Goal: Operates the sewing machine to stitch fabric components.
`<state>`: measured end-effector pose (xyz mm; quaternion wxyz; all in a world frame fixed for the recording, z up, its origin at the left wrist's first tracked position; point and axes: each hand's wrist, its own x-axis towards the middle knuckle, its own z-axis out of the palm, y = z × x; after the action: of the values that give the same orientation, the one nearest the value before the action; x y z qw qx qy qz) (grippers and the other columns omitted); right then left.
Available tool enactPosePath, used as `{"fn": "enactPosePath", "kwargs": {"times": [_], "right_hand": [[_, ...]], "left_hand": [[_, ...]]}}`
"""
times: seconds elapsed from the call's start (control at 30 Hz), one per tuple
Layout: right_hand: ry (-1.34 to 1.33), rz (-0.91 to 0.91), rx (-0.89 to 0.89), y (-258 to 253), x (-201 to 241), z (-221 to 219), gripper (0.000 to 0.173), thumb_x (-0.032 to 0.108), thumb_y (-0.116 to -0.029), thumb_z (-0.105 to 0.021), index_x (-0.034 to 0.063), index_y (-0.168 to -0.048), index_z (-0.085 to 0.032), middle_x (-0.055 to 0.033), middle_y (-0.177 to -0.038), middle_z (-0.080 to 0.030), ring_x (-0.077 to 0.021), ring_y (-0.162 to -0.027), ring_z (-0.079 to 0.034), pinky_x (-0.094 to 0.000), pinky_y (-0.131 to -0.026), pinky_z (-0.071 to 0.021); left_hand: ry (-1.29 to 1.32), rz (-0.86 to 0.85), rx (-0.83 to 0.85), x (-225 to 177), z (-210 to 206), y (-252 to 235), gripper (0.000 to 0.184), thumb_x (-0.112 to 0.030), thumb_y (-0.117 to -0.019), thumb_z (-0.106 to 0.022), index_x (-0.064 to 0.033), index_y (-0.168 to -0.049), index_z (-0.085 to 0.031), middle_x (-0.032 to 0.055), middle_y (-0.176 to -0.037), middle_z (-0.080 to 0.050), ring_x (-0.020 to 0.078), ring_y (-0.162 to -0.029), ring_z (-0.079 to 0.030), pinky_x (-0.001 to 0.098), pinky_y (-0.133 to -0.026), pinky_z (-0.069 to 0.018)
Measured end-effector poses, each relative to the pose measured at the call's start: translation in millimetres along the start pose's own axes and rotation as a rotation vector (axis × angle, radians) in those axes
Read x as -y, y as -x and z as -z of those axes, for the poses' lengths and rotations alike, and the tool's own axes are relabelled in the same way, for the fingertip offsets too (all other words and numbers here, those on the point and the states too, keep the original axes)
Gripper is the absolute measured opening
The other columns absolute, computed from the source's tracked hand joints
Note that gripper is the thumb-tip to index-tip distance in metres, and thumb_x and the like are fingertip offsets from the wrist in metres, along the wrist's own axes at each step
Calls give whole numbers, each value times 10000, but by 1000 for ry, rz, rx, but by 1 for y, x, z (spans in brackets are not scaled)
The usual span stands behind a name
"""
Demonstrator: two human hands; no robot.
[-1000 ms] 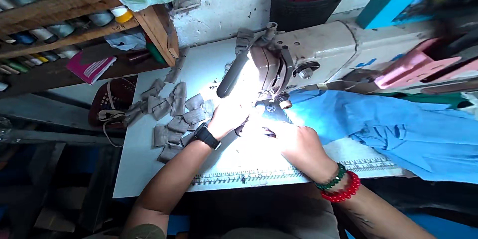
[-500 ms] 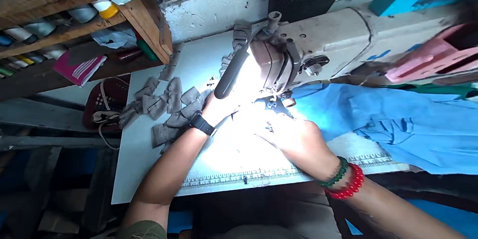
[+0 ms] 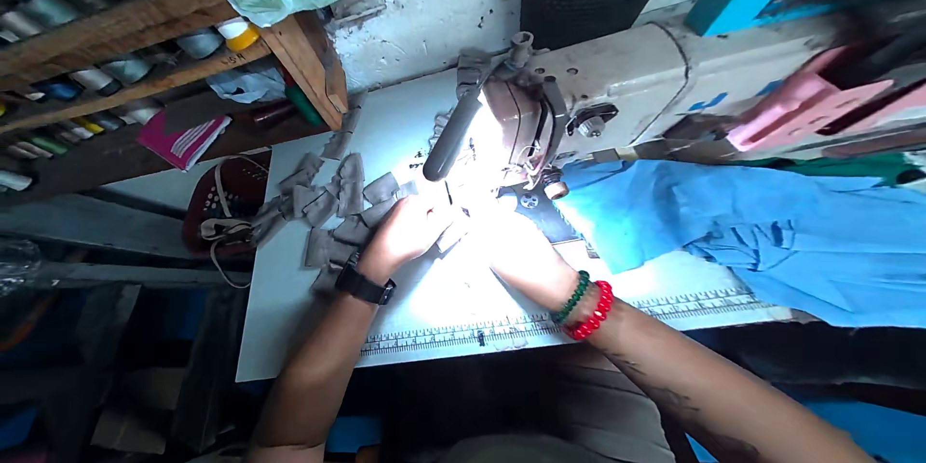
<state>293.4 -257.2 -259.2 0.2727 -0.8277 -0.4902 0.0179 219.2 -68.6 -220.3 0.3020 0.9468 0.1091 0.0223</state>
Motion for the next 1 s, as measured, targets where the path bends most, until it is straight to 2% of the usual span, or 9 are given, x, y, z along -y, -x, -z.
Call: {"fn": "enactPosePath", "kwargs": {"times": [0.17,0.23,0.33,0.43,0.6,0.7,0.83,0.93,1.0], "right_hand": [[-426,-196,52,9,-16,16,322,353,-1009,-593,99,-1180,-693,-75,-1008,-696,-187,-942,-665,-442,-854,-549],[-552,-165,31,12,-24,17,243,338,-999,-639,123,-1090,-707,0,-898,-678,-77,-823,-630,-309,-773,-540],[-611,-174,2,18,-34,25,181,291,-989,-632,120,-981,-689,51,-749,-587,-16,-673,-538,-233,-646,-471],[-718,-215,47,19,-39,31,177,302,-972,-692,131,-1013,-716,85,-722,-578,19,-631,-498,-180,-612,-434],[-748,-238,-28,21,-41,30,132,231,-946,-717,105,-979,-736,65,-791,-648,30,-699,-556,-168,-672,-473],[-750,-236,-7,22,-36,30,120,171,-929,-710,62,-980,-713,64,-783,-628,44,-698,-544,-147,-673,-462],[-607,-239,40,22,-41,31,164,262,-970,-677,103,-948,-707,63,-738,-584,7,-665,-511,-206,-646,-442],[-313,-279,88,29,-45,37,245,322,-1026,-588,136,-1091,-732,-60,-914,-706,-205,-855,-666,-476,-784,-540],[-95,-255,18,36,-41,34,249,333,-1016,-579,174,-1162,-703,-83,-877,-719,-285,-825,-702,-543,-710,-545]], "left_hand": [[212,-61,-20,-6,-3,6,214,-214,-1011,-644,-53,-884,-702,17,-737,-620,85,-669,-578,287,-655,-504],[283,-144,-36,-12,-12,6,203,-213,-1004,-653,-68,-878,-718,-2,-741,-641,61,-669,-597,260,-647,-518],[297,-196,-87,-19,-18,7,159,-197,-974,-689,-71,-884,-723,3,-773,-663,65,-706,-619,262,-669,-533],[413,-249,-107,-27,-25,12,91,-112,-957,-689,-46,-915,-735,16,-847,-691,59,-780,-647,251,-727,-558],[459,-79,126,-31,-15,13,238,-180,-1062,-510,-43,-1060,-704,-42,-831,-658,-8,-741,-597,207,-718,-523],[400,46,304,-31,-19,6,310,-316,-1059,-523,-70,-952,-679,-63,-719,-588,1,-633,-546,223,-625,-487],[321,90,252,-32,-29,-5,300,-311,-1001,-644,-65,-829,-638,-27,-724,-555,55,-673,-525,276,-661,-458],[201,124,175,-28,-35,-20,314,-330,-989,-665,-40,-870,-685,30,-724,-637,102,-647,-599,315,-645,-514],[177,124,129,-25,-39,-28,268,-296,-987,-671,-61,-858,-681,11,-666,-631,89,-578,-599,294,-588,-525]]}}
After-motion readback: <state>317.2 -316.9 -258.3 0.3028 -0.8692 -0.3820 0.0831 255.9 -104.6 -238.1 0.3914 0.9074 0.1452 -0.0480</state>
